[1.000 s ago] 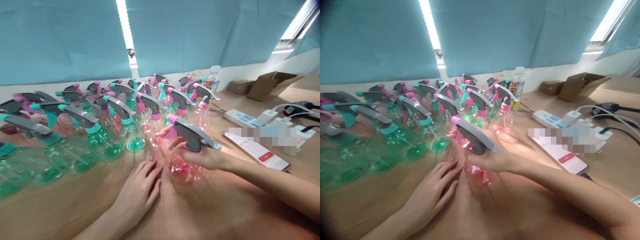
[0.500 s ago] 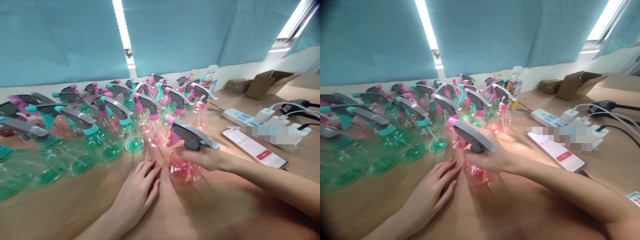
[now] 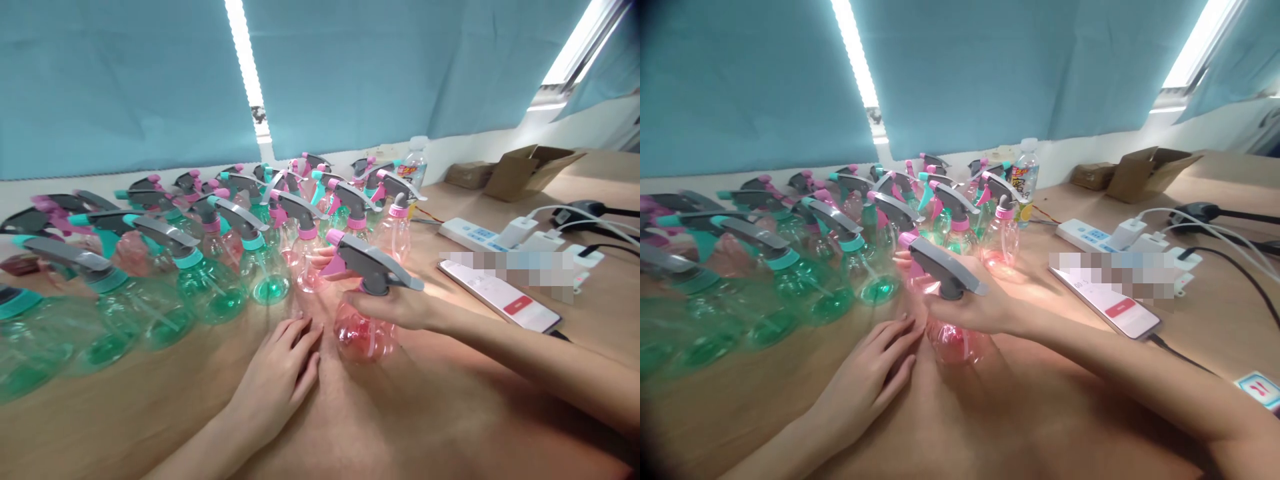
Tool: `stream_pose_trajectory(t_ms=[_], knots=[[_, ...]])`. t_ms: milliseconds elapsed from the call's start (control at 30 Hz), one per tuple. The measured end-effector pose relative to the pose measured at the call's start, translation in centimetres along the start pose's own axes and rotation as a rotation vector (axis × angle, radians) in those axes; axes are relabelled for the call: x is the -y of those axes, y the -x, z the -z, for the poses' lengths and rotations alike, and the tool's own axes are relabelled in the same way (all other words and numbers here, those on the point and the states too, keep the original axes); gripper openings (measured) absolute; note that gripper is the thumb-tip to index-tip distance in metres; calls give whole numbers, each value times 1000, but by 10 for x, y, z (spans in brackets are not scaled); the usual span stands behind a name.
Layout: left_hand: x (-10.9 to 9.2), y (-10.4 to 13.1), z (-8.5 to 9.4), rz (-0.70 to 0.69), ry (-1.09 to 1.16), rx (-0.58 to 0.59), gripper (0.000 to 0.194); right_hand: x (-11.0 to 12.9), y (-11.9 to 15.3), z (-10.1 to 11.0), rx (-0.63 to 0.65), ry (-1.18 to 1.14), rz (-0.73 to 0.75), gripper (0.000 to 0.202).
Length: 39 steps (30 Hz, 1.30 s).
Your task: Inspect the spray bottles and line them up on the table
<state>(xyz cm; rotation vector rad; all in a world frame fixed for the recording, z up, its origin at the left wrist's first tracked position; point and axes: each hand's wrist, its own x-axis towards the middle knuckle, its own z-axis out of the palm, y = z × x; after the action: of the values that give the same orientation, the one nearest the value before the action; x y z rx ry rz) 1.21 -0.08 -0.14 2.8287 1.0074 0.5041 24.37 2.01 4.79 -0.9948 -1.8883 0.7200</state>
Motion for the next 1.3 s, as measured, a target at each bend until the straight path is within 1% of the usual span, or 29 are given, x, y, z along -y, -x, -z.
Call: stream_pose_trajectory(t_ms=[67, 233, 300, 433, 567, 667, 767, 833, 900, 933, 967, 1033, 1067, 1133, 1200, 1300], knots=[[0, 0, 0, -1, -3, 0, 36, 1, 1, 0, -7, 26, 9, 28], [0, 1, -1, 8, -10, -4, 37, 11, 8, 4, -30, 234, -65, 33], [0, 1, -1, 8, -7, -3, 37, 14, 14, 7, -36, 266, -73, 35], [0, 2, -2, 7, -13, -27, 35, 15, 29, 11, -32, 269, -62, 37], [1, 2, -2, 0, -25, -51, 35, 20, 39, 14, -52, 262, -92, 20], [2, -1, -3, -9, -34, -66, 35, 28, 40, 16, -61, 205, -108, 20], [-3, -7, -5, -23, -35, -71, 33, 33, 44, 23, -86, 109, -180, 22], [-10, -14, -9, -45, -24, -67, 32, 32, 50, 35, -125, 23, -235, 20], [-19, -23, -14, -77, -1, -61, 31, 26, 58, 52, -184, -60, -271, 20], [-24, -29, -17, -92, 14, -58, 31, 21, 61, 63, -226, -95, -279, 22], [-29, -34, -20, -106, 29, -51, 30, 16, 65, 74, -268, -82, -309, 24], [-35, -46, -28, -131, 64, -42, 30, 3, 69, 101, -371, -95, -300, 26], [-37, -52, -31, -142, 79, -43, 30, -4, 70, 114, -395, -74, -292, 28], [-40, -63, -38, -160, 103, -47, 30, -19, 67, 140, -424, -79, -266, 30], [-42, -74, -42, -169, 113, -52, 30, -34, 59, 161, -430, -62, -263, 33], [-47, -86, -43, -183, 117, -33, 29, -55, 41, 181, -453, 76, -294, 36]])
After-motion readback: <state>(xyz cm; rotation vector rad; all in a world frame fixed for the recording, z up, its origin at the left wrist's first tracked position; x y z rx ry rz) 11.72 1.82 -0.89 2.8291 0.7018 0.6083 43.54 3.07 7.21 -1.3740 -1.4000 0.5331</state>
